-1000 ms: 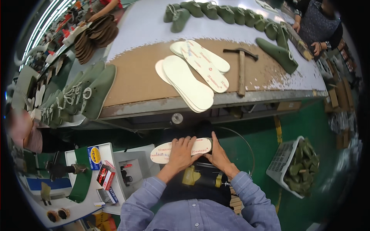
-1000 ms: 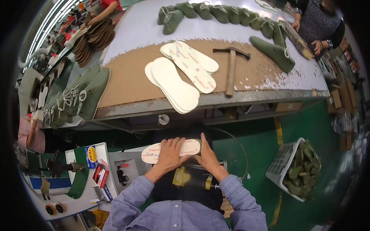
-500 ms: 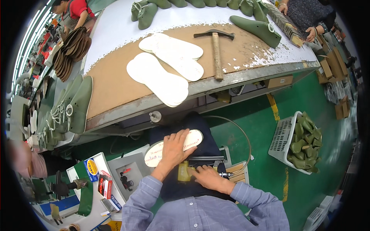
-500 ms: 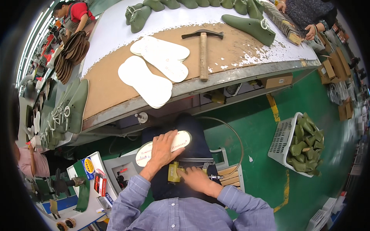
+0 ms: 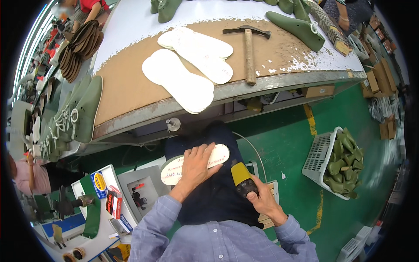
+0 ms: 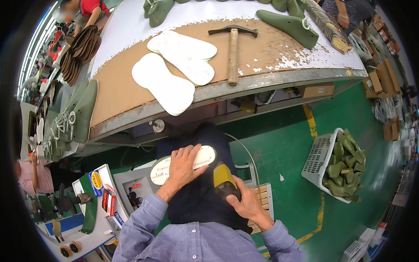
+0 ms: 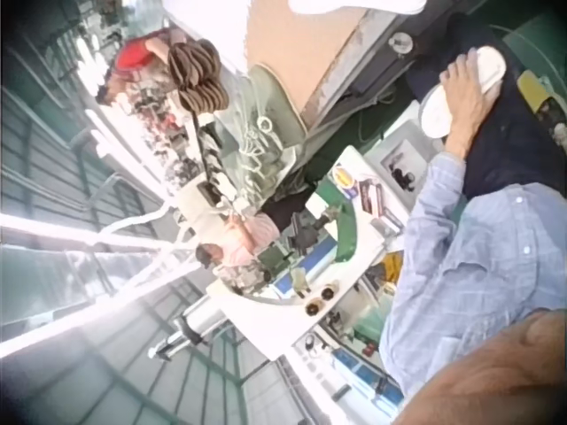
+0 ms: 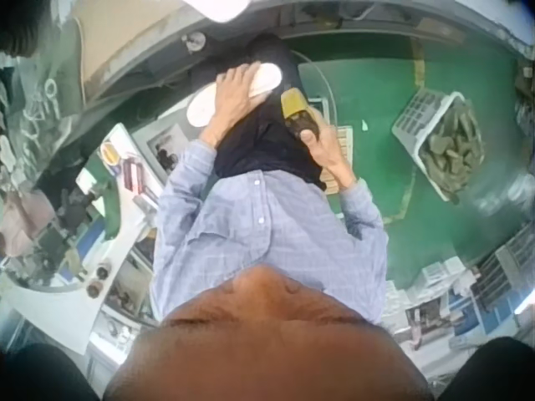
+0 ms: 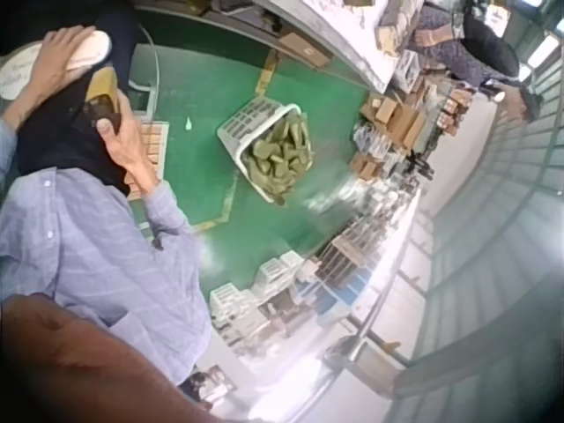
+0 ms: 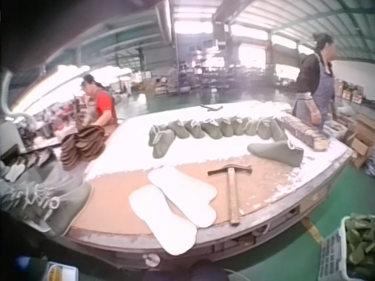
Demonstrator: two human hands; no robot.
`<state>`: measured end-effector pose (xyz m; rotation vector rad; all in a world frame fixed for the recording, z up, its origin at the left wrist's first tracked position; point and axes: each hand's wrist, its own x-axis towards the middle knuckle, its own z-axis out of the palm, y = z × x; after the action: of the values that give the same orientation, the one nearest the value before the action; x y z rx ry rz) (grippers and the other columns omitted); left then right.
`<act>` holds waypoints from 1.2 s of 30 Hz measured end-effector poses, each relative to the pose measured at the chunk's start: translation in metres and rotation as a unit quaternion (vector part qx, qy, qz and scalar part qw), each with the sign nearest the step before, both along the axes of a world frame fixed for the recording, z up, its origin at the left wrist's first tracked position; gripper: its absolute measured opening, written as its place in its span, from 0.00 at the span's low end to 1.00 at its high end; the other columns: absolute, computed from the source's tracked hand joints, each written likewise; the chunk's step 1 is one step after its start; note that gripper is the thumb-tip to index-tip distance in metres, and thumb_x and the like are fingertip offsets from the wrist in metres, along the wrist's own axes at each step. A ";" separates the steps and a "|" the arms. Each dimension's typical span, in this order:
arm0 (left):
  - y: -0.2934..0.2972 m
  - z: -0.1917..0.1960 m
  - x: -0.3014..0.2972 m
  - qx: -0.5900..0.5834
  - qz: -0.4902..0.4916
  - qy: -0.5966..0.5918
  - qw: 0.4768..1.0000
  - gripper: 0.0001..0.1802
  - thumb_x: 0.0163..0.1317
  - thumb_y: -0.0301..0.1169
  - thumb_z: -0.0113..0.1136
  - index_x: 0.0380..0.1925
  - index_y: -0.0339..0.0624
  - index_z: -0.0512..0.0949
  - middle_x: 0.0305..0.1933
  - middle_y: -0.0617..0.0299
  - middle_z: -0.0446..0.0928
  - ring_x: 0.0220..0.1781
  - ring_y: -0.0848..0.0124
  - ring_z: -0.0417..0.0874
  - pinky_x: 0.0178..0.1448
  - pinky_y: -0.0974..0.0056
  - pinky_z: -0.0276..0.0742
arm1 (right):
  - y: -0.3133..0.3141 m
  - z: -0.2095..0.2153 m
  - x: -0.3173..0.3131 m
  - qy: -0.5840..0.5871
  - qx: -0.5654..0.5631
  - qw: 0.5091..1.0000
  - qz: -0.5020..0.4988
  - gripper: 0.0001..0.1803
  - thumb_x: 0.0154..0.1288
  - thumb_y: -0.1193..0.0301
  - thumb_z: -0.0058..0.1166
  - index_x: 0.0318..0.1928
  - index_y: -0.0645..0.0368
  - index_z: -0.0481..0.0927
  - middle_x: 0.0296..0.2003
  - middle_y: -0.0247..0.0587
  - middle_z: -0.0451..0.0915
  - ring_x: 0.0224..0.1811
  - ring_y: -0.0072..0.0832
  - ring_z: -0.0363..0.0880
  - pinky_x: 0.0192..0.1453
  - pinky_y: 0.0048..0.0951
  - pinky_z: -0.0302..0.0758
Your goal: The person uses a yellow pneumatic nail gun to attach white insoles to green shoe uppers on a factory workbench. They repeatedly pick up an insole, apply the tool, and then place the finished shoe aside. Other workers are visible in the background performing similar tasks.
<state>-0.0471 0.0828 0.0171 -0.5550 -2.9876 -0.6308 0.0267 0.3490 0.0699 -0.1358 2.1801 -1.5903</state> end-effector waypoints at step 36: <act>-0.114 -0.030 0.087 0.200 0.162 0.043 0.965 0.41 0.42 0.41 0.85 0.61 0.50 0.83 0.71 0.52 0.73 0.68 0.46 0.73 0.71 0.47 0.74 | -0.073 -0.006 -0.035 -0.015 -0.070 0.993 0.098 0.54 0.67 0.24 0.46 0.63 0.68 0.75 0.27 0.36 0.79 0.26 0.22 0.78 0.32 0.27 0.76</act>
<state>0.0398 -0.0315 -0.0124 -0.0619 -2.6666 -1.0980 -0.0080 0.2756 0.0638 -0.3535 1.9650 -1.6202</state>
